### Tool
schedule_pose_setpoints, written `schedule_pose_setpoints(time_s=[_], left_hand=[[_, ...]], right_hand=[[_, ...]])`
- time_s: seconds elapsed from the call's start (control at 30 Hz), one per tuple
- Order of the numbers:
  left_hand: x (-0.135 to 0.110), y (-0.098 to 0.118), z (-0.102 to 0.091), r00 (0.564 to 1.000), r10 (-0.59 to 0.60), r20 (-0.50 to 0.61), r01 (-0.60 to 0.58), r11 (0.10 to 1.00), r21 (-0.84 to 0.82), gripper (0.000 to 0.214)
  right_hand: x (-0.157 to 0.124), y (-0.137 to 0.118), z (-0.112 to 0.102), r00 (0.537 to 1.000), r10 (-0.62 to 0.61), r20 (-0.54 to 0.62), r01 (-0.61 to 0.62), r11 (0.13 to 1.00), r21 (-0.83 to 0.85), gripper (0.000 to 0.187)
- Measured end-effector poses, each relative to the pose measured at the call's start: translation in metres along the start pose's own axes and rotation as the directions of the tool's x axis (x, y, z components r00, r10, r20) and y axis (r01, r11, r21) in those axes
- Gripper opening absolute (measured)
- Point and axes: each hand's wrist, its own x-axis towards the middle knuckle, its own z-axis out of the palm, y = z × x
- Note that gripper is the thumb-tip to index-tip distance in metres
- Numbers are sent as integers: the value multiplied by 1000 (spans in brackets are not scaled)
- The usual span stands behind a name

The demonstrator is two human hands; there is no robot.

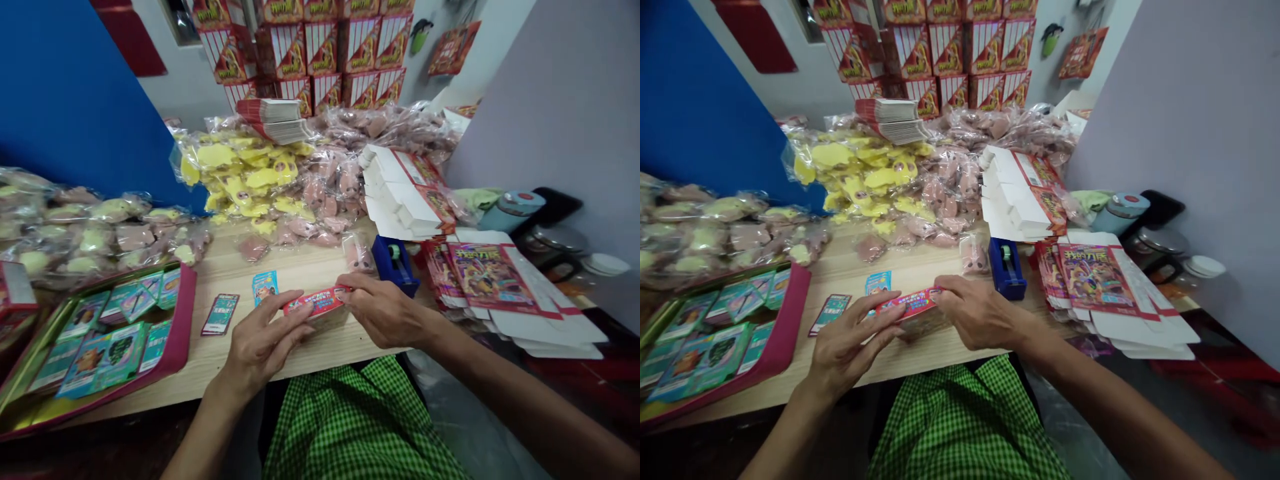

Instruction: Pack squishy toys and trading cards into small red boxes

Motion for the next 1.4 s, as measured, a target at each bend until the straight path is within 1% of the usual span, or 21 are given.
schedule_pose_setpoints(time_s=[0.07, 0.13, 0.2, 0.23, 0.27, 0.3, 0.37, 0.4, 0.43, 0.47, 0.53, 0.6, 0.7, 0.83, 1.0, 1.1, 1.17, 1.23, 1.3, 1.33, 1.4], left_hand=[[0, 3, 2, 1000, 3, -23, -1, 997, 72, 29], [2, 8, 6, 998, 13, -63, -5, 992, 128, 29], [4, 12, 10, 995, 23, -95, -6, 986, 168, 28], [6, 13, 12, 994, 17, -112, 4, 983, 181, 28], [7, 14, 14, 991, 1, -132, 24, 982, 189, 28], [9, 15, 16, 989, -21, -149, 49, 980, 191, 28], [11, 16, 21, 985, -56, -161, 85, 980, 180, 29], [12, 17, 23, 986, -65, -155, 90, 982, 166, 29], [13, 17, 26, 987, -67, -146, 89, 985, 146, 30], [14, 17, 28, 988, -67, -137, 84, 989, 122, 31], [14, 18, 32, 989, -72, -126, 83, 993, 79, 33], [15, 18, 34, 991, -84, -108, 91, 994, 59, 34], [16, 18, 33, 993, -78, -92, 82, 996, 44, 34], [17, 19, 30, 995, -69, -78, 72, 997, 37, 33], [18, 20, 32, 993, -3, -118, 21, 987, 158, 23], [20, 22, 35, 990, -4, -140, 29, 984, 178, 21], [21, 25, 36, 990, -9, -143, 33, 986, 163, 21], [23, 28, 37, 990, -19, -137, 38, 990, 136, 22], [23, 29, 37, 990, -24, -137, 41, 991, 124, 22], [24, 29, 37, 990, -24, -137, 41, 991, 125, 21], [24, 29, 36, 991, -21, -132, 39, 991, 132, 20]], right_hand=[[0, -1, 4, 999, 9, -38, -8, 1000, 24, 20], [1, -6, 6, 992, 69, -110, -59, 994, 88, 18], [-2, -11, 3, 965, 196, -174, -166, 971, 175, 18], [-5, -11, -1, 933, 298, -202, -259, 945, 200, 19], [-11, -9, -6, 867, 447, -222, -405, 890, 209, 21], [-18, -5, -12, 753, 614, -236, -579, 789, 203, 22], [-35, 7, -24, 425, 869, -252, -860, 475, 187, 19], [-44, 14, -29, 277, 931, -239, -927, 324, 188, 15], [-52, 21, -32, 169, 964, -204, -958, 210, 196, 12], [-58, 27, -33, 110, 982, -151, -967, 141, 210, 12], [-64, 35, -30, 44, 998, -36, -963, 52, 264, 14], [-63, 36, -27, 0, 999, 51, -942, -17, 336, 12], [-57, 31, -27, 0, 997, 79, -897, -35, 441, 8], [-61, 23, -25, 38, 999, 23, -860, 22, 510, 12], [-88, 15, -3, 68, 990, -127, -885, 118, 450, 23], [-92, 2, 0, 111, 963, -247, -899, 204, 388, 20], [-86, -12, -5, 176, 922, -346, -895, 296, 333, 15], [-72, -29, -13, 308, 874, -375, -866, 420, 270, 10], [-55, -45, -18, 455, 850, -266, -794, 523, 311, 10], [-45, -52, -19, 509, 844, -172, -748, 532, 398, 12], [-26, -61, -17, 562, 827, 19, -653, 429, 624, 13]])
